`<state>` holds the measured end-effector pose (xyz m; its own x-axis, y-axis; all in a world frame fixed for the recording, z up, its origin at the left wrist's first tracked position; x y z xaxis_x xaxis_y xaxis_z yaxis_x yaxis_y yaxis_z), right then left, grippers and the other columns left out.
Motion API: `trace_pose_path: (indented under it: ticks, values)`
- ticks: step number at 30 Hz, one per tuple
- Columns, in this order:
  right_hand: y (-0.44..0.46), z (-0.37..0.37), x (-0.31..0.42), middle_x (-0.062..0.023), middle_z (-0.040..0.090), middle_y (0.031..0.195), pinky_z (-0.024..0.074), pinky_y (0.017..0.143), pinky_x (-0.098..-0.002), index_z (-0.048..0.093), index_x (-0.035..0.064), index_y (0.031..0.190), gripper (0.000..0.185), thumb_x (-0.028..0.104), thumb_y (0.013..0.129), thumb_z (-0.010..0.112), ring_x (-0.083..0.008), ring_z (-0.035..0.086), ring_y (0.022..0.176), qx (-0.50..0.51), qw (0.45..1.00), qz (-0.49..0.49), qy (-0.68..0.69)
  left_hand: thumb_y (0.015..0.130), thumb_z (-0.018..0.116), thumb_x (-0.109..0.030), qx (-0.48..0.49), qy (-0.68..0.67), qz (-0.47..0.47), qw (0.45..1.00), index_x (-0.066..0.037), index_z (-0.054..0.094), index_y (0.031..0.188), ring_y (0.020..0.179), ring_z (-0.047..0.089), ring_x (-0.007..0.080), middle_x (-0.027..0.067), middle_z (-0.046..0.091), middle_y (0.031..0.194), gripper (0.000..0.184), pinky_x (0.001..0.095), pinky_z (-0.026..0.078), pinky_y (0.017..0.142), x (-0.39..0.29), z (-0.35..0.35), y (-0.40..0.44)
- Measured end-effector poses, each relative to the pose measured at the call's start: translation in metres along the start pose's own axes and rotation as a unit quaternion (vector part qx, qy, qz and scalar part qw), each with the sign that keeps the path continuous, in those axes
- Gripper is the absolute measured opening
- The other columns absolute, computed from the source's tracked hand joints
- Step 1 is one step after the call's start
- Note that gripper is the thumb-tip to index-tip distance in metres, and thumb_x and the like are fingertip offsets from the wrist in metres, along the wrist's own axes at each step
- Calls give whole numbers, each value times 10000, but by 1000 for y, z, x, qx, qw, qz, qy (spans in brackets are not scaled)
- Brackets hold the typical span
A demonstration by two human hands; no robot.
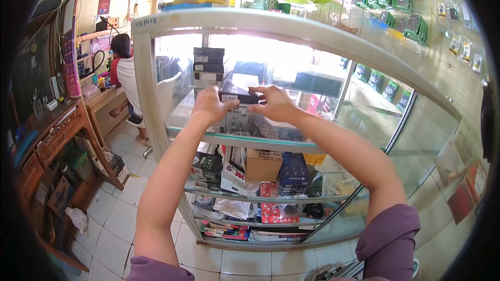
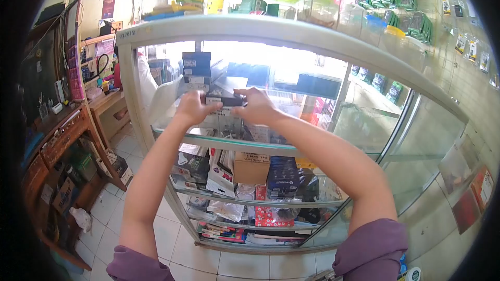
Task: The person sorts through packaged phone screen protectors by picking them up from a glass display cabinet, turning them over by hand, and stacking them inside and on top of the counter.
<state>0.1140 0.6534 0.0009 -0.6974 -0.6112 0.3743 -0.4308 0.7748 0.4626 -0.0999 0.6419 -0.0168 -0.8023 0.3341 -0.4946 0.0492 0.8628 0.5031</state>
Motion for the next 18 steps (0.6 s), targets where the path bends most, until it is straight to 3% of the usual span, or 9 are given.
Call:
trace_pose_path:
  ticks: [3, 4, 6, 7, 8, 10, 14, 16, 18]
  values:
    - [7, -3, 6, -218, 664, 1164, 511, 922, -404, 616, 2, 1246, 541, 320, 826, 737, -342, 652, 1058, 14, 998, 1, -66, 622, 921, -299, -126, -31, 73, 989, 66, 630, 893, 944, 662, 363, 253, 682, 917, 540, 436, 507, 792, -1, 0, 6]
    - [11, -1, 8, -218, 664, 1164, 511, 922, -404, 616, 2, 1246, 541, 320, 826, 737, -342, 652, 1058, 16, 998, -2, -65, 622, 921, -299, -128, -30, 70, 989, 66, 630, 893, 944, 662, 363, 253, 682, 917, 540, 436, 507, 792, 3, -1, 12]
    - [17, 4, 7, -225, 656, 1169, 507, 938, -406, 592, 1, 1263, 538, 310, 843, 721, -345, 643, 1075, -1, 991, 18, -132, 600, 932, -297, -9, -128, 26, 991, 68, 632, 772, 832, 688, 342, 228, 682, 791, 503, 425, 527, 711, 11, -3, 26]
    - [21, 6, 4, -224, 653, 1170, 502, 945, -406, 560, -4, 1300, 565, 304, 851, 714, -343, 639, 1081, -1, 990, 8, -141, 627, 914, -197, -25, -78, 57, 995, 59, 614, 658, 777, 704, 328, 222, 675, 726, 395, 423, 536, 663, 11, -3, 32]
    - [26, 8, 2, -224, 653, 1170, 502, 945, -406, 560, -4, 1300, 565, 304, 851, 714, -343, 639, 1081, -4, 990, 5, -143, 627, 914, -197, -30, -78, 59, 995, 59, 614, 658, 777, 704, 328, 222, 675, 726, 395, 423, 536, 663, 12, -3, 38]
    - [34, 14, -4, -230, 649, 1174, 499, 949, -405, 555, -31, 1295, 571, 300, 855, 707, -351, 634, 1088, -11, 992, 3, -123, 745, 792, -129, -16, 48, 79, 996, 72, 618, 797, 571, 689, 242, 186, 681, 724, 271, 328, 560, 593, 11, 1, 43]
    - [46, 22, -18, -253, 645, 1166, 502, 943, -405, 544, -56, 1298, 573, 280, 859, 695, -360, 636, 1083, -28, 988, -26, -148, 769, 732, -83, -57, 45, 61, 995, 66, 634, 823, 586, 696, 231, 170, 696, 725, 187, 335, 560, 598, 16, 9, 42]
    - [52, 24, -25, -253, 690, 1024, 525, 843, -410, 586, -63, 1253, 504, 237, 864, 703, -349, 691, 937, -42, 978, -68, -194, 798, 699, -97, -56, 29, 131, 989, 59, 658, 892, 642, 707, 244, 173, 710, 765, 187, 352, 563, 678, 22, 11, 44]
    - [56, 28, -29, -260, 690, 967, 523, 803, -418, 587, -88, 1228, 487, 232, 875, 692, -350, 694, 886, -41, 976, -79, -198, 815, 686, -113, -28, 52, 122, 991, 52, 664, 935, 727, 708, 273, 187, 710, 817, 205, 372, 555, 738, 22, 12, 44]
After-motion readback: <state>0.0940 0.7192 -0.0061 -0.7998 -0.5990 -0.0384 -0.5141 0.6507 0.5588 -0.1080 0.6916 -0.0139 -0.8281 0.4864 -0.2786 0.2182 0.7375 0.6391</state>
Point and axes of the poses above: each hand's wrist, its own y-axis towards the middle knuckle, its own z-axis out of the palm, x = y × z, the point moved 1 cm from there along y, towards the middle knuckle
